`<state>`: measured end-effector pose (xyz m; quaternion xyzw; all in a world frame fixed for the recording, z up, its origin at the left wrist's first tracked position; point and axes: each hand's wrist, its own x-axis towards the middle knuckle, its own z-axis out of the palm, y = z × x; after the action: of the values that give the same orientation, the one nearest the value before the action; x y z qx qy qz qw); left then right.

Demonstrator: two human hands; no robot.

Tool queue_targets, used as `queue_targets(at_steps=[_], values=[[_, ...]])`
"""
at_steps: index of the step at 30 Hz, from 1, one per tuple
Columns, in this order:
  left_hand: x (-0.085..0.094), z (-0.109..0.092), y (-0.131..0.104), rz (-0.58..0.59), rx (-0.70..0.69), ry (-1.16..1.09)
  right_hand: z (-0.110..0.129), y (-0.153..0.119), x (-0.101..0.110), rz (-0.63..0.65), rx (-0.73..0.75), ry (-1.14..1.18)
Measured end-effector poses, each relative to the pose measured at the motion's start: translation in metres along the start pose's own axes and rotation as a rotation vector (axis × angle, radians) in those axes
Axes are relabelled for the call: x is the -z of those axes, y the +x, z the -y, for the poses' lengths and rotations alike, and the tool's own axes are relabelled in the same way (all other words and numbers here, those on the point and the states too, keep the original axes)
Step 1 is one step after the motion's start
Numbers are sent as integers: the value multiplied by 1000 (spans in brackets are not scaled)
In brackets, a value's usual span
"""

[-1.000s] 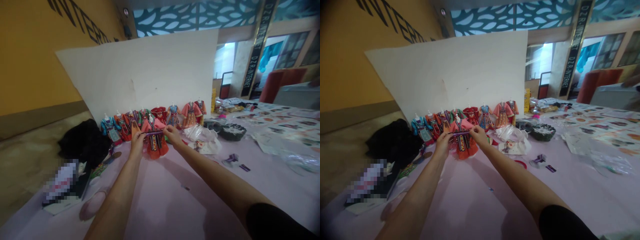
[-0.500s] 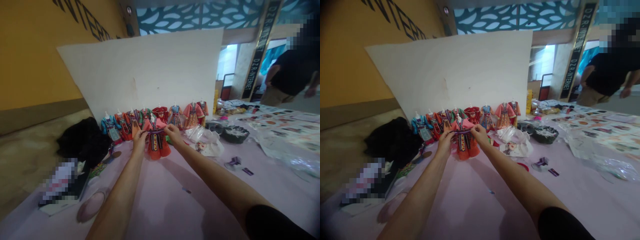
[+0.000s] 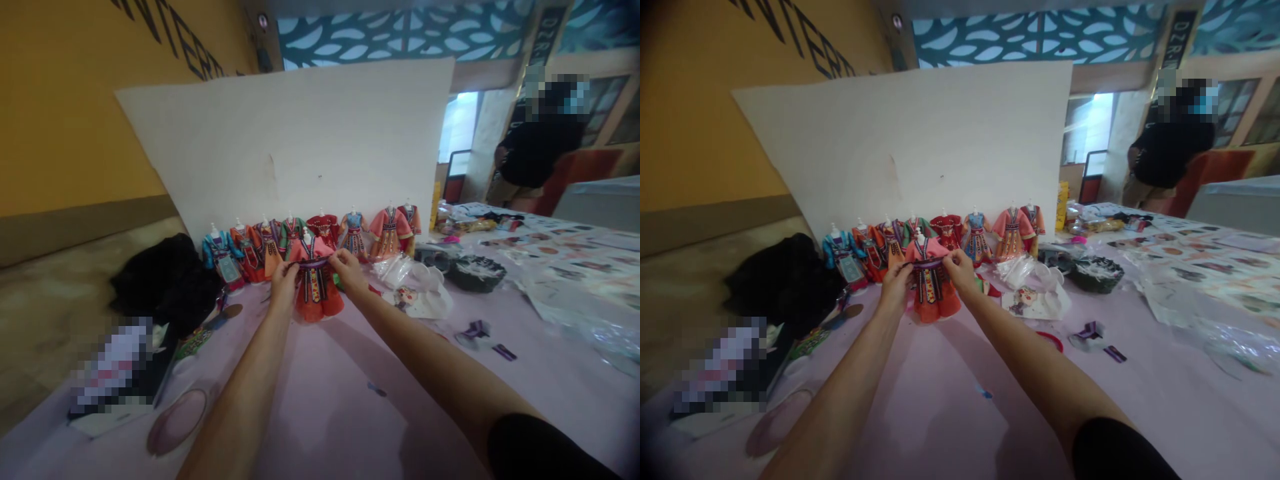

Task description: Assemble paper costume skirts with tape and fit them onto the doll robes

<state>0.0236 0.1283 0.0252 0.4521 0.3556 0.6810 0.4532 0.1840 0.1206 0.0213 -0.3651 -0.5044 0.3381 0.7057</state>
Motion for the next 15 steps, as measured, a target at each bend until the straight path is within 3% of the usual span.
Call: queue_targets(at_steps=[15], values=[[-9,7,-3,29,71,-48,-16,6,-7,-20,11,31]])
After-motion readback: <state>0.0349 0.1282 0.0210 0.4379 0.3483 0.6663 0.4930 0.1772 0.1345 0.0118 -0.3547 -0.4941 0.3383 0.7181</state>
